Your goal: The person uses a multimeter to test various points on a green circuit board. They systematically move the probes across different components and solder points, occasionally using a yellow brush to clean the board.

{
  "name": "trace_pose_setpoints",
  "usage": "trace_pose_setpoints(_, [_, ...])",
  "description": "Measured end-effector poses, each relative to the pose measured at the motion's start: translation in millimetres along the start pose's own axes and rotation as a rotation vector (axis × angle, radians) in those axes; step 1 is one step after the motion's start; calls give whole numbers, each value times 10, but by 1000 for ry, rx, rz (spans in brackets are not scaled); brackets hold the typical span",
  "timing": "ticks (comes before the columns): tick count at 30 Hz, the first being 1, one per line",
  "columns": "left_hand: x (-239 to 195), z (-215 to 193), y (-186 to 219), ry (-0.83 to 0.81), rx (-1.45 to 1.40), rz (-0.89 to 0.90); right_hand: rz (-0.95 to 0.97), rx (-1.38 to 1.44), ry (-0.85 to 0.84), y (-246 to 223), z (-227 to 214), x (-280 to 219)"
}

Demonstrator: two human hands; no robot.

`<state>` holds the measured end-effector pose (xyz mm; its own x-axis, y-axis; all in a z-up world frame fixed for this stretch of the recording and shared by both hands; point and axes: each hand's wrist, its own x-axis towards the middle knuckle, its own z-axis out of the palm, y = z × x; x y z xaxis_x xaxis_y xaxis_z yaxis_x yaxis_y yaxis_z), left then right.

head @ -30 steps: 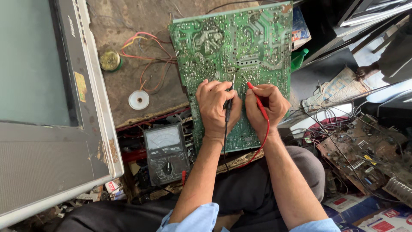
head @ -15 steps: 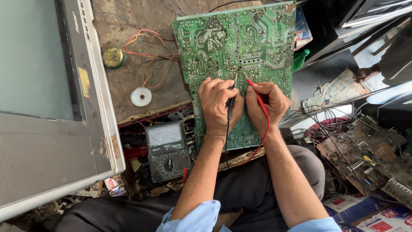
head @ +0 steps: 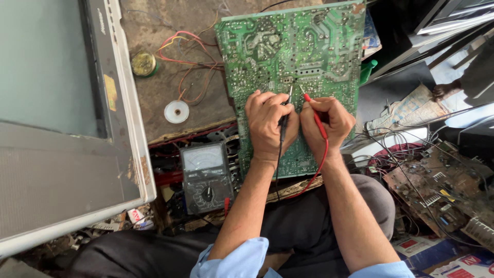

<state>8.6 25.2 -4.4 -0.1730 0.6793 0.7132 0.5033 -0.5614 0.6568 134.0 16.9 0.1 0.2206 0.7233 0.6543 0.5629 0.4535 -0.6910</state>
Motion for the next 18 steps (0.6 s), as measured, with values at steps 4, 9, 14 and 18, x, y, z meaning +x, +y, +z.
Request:
trace_pose_setpoints(4, [7,-5,6,12,-10,3,-7,-5,-3,36,-11,5])
trace_pose_setpoints(9, [-19,-6,28,27,-23,-31,-74,32,-27,127,-21,-26])
trace_pose_setpoints(14, [-12,-3,45,17,-10,-47,-63,24,-45,159,-24,-29])
trace_pose_setpoints(18, [-2,-6,42,18,-8,-29,-60,33,-31,122,-25,-10])
